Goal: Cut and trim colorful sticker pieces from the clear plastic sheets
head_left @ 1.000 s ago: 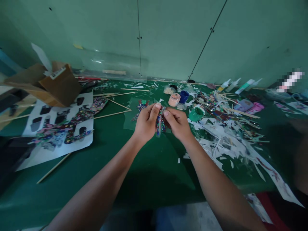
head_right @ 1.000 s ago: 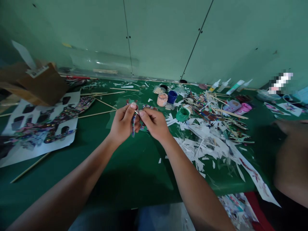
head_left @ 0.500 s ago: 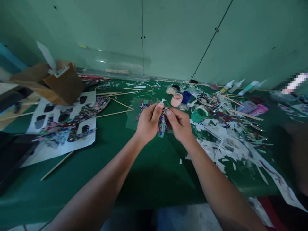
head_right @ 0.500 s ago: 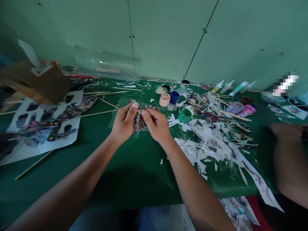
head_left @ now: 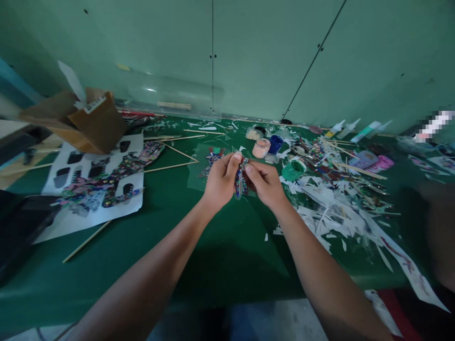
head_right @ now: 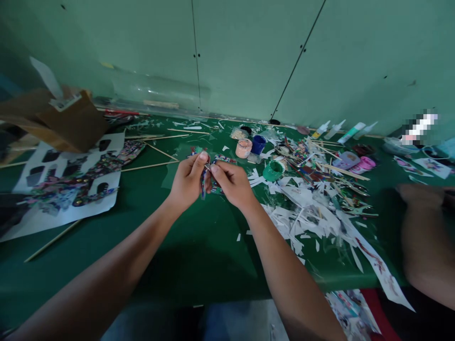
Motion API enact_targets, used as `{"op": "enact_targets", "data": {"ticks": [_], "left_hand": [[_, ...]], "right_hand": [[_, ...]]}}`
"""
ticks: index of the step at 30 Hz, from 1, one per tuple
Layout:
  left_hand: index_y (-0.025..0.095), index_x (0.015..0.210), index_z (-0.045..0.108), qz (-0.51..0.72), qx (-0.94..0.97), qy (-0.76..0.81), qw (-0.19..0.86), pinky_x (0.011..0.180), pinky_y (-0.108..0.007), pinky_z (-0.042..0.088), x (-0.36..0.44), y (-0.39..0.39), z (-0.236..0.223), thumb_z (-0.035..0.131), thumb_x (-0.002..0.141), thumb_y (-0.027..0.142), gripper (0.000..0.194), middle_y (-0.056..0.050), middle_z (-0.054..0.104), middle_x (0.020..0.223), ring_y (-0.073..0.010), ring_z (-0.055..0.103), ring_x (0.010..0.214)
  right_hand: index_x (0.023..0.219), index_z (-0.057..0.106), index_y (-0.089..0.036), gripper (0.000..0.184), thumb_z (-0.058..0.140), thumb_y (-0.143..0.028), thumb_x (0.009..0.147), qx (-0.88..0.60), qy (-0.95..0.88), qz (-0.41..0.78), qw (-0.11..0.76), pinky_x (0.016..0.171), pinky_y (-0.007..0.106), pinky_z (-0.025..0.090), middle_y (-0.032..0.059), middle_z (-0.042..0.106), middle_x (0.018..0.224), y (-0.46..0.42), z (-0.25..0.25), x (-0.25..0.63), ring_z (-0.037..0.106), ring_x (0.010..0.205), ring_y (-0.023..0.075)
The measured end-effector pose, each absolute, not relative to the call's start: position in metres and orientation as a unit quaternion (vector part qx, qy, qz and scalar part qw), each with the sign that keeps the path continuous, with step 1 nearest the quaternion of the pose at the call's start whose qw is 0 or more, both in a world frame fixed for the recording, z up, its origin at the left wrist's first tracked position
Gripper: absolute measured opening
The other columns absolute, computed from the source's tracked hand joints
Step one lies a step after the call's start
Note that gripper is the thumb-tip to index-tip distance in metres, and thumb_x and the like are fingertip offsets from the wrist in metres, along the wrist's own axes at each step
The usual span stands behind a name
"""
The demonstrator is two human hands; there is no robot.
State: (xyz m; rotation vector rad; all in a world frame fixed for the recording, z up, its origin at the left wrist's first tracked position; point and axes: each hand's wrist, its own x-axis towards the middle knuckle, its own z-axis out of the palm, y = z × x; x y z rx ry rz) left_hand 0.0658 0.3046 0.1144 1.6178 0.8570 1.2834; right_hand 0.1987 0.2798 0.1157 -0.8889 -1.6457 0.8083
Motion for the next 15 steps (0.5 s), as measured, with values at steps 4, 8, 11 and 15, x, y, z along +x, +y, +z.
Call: {"op": "enact_targets", "data": {"ticks": [4,8,11,15], "left_hand": [[0.021,0.062,0.041,0.525,0.654,0.363,0.407,0.046,-0.027,0.029,0.0649,0.3056,0.1162,0.039,0.094,0.050,0.044,0.003,0.044,0.051,-0.0107,0.041,0.048],[0.020,0.061,0.038,0.530,0.666,0.372,0.369,0.049,-0.028,0.026,0.0648,0.3062,0.1178,0.040,0.095,0.046,0.042,0.003,0.039,0.055,-0.0112,0.037,0.052],[0.020,0.061,0.036,0.534,0.672,0.373,0.353,0.050,-0.029,0.025,0.0654,0.3059,0.1184,0.040,0.095,0.043,0.041,0.003,0.036,0.056,-0.0113,0.034,0.053],[0.020,0.061,0.035,0.542,0.666,0.377,0.349,0.051,-0.030,0.024,0.0661,0.3050,0.1192,0.040,0.096,0.040,0.040,0.003,0.036,0.057,-0.0113,0.033,0.054]], "right_hand": [[0.059,0.043,-0.019,0.041,0.047,-0.038,0.095,-0.382,-0.706,0.312,0.509,0.050,0.024,0.027,-0.0051,0.034,0.054,0.2797,0.1153,0.2004,0.031,0.050,0.0086],[0.059,0.039,-0.020,0.042,0.046,-0.040,0.095,-0.395,-0.713,0.303,0.494,0.050,0.025,0.024,-0.0054,0.033,0.053,0.2802,0.1142,0.2025,0.032,0.050,0.0084],[0.059,0.036,-0.020,0.043,0.046,-0.041,0.095,-0.400,-0.719,0.302,0.481,0.050,0.025,0.023,-0.0058,0.031,0.053,0.2808,0.1138,0.2043,0.031,0.050,0.0083],[0.059,0.036,-0.020,0.043,0.045,-0.041,0.095,-0.393,-0.724,0.319,0.469,0.051,0.026,0.023,-0.0058,0.031,0.054,0.2811,0.1136,0.2061,0.030,0.051,0.0081]]}}
